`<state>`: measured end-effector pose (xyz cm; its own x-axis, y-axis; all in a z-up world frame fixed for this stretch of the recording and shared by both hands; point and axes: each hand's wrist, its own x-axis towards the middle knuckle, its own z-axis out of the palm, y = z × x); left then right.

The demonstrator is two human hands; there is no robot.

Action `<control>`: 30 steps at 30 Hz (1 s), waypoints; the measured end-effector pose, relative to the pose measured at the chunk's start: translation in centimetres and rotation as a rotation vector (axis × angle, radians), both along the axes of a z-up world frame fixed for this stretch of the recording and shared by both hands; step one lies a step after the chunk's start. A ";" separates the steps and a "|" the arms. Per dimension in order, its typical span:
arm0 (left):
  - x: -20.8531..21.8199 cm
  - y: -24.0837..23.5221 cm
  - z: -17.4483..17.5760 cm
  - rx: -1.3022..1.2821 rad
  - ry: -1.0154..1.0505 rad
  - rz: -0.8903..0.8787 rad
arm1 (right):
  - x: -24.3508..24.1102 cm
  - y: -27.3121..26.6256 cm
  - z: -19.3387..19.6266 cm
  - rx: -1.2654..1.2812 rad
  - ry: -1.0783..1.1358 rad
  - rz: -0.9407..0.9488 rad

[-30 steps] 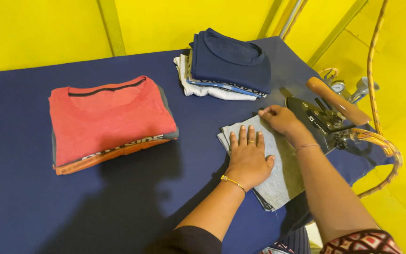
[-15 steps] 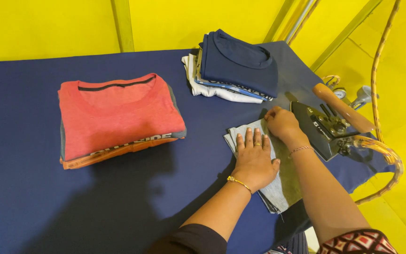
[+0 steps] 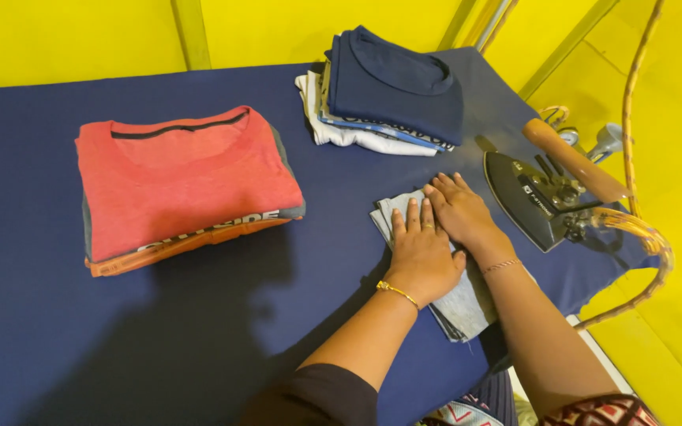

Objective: Ironing various t-shirts and folding them into neat stacks on an ironing board.

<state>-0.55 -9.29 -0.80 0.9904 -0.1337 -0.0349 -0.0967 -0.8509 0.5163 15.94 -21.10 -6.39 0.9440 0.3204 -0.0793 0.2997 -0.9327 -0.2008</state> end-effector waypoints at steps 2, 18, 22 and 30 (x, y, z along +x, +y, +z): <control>0.0 0.0 -0.2 -0.029 -0.003 -0.008 | -1.2 -0.2 1.1 -0.002 0.009 0.007; 6.3 6.4 -6.8 -0.092 -0.211 0.303 | -11.6 3.2 4.2 -0.049 0.022 0.141; 6.8 7.4 -7.1 -0.088 -0.242 0.340 | -11.8 3.0 4.2 0.001 0.025 0.146; 5.2 7.6 -6.0 -0.044 -0.200 0.362 | -16.9 -0.4 5.3 0.222 -0.014 0.173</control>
<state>4.68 -1.66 -6.80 0.9604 0.2276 0.1606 0.1029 -0.8258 0.5545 -0.96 -21.51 -1.07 0.8745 0.4845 0.0237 0.4545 -0.8012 -0.3892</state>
